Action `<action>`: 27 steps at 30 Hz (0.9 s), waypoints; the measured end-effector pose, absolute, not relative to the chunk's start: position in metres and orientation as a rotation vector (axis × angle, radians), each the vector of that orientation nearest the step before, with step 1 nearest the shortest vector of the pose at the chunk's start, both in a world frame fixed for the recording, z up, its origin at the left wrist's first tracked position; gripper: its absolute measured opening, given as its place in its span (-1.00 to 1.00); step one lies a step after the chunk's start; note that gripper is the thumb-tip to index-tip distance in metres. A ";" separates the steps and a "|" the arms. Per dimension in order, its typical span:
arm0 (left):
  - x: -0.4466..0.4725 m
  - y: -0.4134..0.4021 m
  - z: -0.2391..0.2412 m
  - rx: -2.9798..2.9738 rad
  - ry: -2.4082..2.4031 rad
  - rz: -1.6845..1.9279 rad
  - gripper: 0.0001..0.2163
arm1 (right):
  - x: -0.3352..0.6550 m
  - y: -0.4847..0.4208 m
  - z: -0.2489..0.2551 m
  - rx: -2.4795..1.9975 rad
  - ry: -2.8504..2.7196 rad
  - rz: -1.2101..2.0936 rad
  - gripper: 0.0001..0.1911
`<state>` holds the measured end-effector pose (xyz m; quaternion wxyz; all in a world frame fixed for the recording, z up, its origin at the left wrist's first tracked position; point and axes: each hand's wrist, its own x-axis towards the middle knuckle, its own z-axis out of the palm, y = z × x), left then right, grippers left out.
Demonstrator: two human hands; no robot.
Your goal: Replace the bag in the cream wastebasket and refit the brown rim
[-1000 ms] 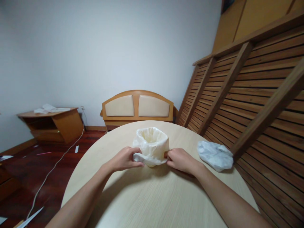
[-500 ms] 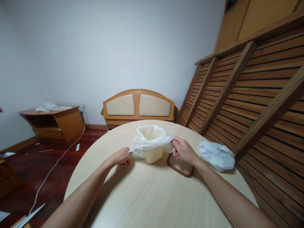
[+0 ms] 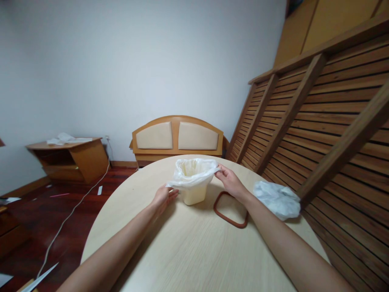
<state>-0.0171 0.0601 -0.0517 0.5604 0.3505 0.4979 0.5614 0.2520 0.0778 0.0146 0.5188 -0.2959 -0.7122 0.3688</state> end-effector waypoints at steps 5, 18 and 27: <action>-0.010 0.075 -0.061 0.897 1.140 1.413 -0.79 | 0.245 0.084 0.032 -0.588 -1.743 0.857 -0.75; -0.021 0.100 -0.031 1.201 0.927 1.590 -0.68 | 0.227 0.114 0.034 -0.644 -1.669 0.974 -0.61; -0.038 0.103 0.074 1.584 0.752 1.881 -0.60 | 0.224 0.113 0.099 -0.519 -1.586 0.723 -0.54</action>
